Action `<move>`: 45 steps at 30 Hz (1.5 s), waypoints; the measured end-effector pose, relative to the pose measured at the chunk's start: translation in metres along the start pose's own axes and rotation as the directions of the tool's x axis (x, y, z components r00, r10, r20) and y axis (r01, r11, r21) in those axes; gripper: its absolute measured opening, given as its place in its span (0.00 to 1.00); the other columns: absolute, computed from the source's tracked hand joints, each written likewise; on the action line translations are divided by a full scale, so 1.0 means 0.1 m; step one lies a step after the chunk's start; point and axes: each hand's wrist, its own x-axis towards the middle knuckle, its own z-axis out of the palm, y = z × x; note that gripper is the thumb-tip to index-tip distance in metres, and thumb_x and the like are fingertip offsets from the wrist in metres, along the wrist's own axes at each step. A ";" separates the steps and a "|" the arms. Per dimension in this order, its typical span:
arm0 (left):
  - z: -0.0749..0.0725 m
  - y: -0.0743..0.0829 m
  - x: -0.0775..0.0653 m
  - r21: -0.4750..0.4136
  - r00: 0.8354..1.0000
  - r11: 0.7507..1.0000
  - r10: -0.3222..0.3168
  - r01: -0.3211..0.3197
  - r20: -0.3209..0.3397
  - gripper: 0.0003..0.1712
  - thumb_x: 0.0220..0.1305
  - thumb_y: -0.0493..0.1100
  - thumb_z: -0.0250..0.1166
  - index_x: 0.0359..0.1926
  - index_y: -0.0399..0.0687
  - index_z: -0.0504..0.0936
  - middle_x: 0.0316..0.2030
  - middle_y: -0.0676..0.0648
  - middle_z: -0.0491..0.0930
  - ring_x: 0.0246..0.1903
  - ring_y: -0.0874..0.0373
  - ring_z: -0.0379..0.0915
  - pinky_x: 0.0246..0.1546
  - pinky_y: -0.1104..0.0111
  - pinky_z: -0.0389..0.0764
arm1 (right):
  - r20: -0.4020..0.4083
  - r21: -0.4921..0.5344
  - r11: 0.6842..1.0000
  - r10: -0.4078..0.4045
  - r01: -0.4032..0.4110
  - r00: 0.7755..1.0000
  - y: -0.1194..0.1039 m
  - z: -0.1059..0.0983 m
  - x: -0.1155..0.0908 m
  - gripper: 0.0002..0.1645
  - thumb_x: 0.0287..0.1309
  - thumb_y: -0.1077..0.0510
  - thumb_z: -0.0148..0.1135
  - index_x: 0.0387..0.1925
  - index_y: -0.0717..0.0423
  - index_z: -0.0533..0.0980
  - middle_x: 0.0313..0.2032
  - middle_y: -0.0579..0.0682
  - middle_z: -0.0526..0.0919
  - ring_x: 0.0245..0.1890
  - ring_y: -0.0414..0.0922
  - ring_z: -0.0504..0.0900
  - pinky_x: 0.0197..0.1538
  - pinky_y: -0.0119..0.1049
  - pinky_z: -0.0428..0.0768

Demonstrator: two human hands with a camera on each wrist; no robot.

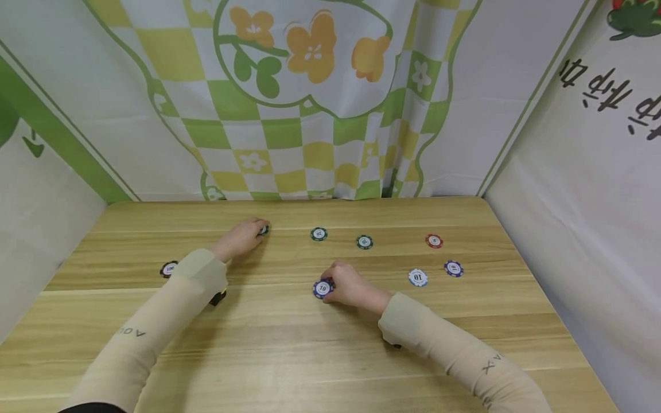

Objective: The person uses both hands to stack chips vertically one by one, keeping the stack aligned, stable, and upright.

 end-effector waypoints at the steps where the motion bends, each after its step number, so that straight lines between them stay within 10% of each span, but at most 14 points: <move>1: 0.00 0.00 0.00 0.006 1.000 1.000 0.001 -0.001 0.002 0.20 0.66 0.32 0.49 0.57 0.25 0.66 0.54 0.28 0.68 0.56 0.37 0.64 0.57 0.53 0.65 | 0.000 -0.002 1.000 -0.002 0.002 1.000 0.00 0.00 0.00 0.24 0.40 0.61 0.74 0.43 0.64 0.79 0.35 0.51 0.75 0.34 0.42 0.74 0.38 0.31 0.76; 45: -0.04 0.08 0.01 -0.021 0.998 0.998 -0.065 0.065 -0.020 0.16 0.54 0.31 0.64 0.46 0.31 0.77 0.43 0.37 0.72 0.43 0.46 0.71 0.44 0.60 0.75 | -0.014 -0.003 1.000 -0.026 0.026 1.000 0.02 0.01 0.01 0.25 0.39 0.62 0.74 0.42 0.66 0.78 0.34 0.51 0.75 0.33 0.42 0.75 0.37 0.28 0.75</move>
